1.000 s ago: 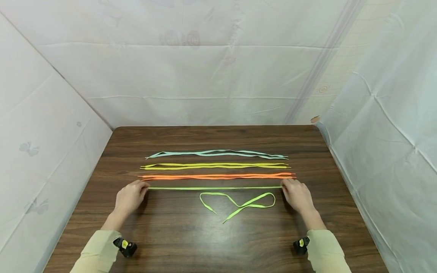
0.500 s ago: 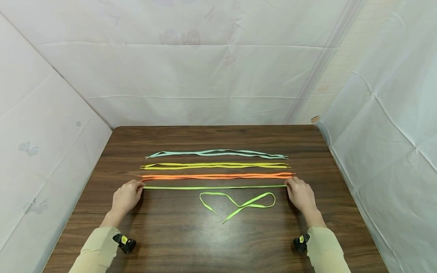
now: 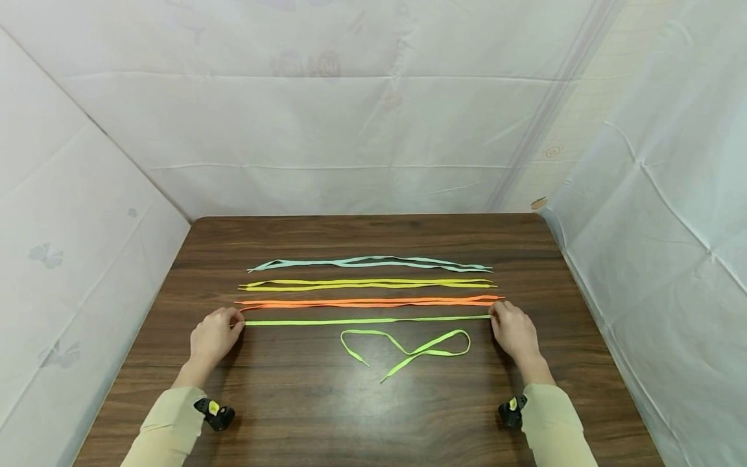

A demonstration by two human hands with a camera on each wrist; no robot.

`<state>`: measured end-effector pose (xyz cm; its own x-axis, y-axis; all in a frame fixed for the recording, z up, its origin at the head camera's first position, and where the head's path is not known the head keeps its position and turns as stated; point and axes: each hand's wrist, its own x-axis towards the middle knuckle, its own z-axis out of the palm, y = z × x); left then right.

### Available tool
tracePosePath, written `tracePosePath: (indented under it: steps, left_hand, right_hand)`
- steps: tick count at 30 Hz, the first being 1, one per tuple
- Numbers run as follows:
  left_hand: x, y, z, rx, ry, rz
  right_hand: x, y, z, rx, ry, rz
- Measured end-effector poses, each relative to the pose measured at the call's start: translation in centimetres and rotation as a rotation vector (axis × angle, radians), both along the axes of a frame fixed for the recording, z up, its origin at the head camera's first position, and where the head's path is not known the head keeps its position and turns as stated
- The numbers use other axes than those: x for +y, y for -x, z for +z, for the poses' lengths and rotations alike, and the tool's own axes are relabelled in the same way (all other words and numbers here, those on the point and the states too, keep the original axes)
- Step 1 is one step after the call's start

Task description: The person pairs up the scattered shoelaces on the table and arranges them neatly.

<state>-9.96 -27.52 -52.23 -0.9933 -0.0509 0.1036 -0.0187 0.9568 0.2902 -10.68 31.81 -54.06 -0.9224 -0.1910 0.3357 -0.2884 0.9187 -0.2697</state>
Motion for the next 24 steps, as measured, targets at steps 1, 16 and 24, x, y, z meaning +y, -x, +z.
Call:
tracePosePath:
  steps: [1, 16, 24]
  left_hand:
    - [0.0, 0.0, 0.0, 0.0, 0.0, 0.003]
    - [-0.1, -0.4, -0.2, 0.033, -0.011, 0.02]
    - [0.2, -1.1, 0.4, 0.009, -0.026, -0.005]
  right_hand:
    - [0.0, 0.0, 0.0, -0.007, -0.001, -0.007]
    - [-0.1, -0.1, -0.4, 0.057, -0.032, -0.008]
    - [-0.2, -0.7, -0.1, -0.024, -0.052, -0.027]
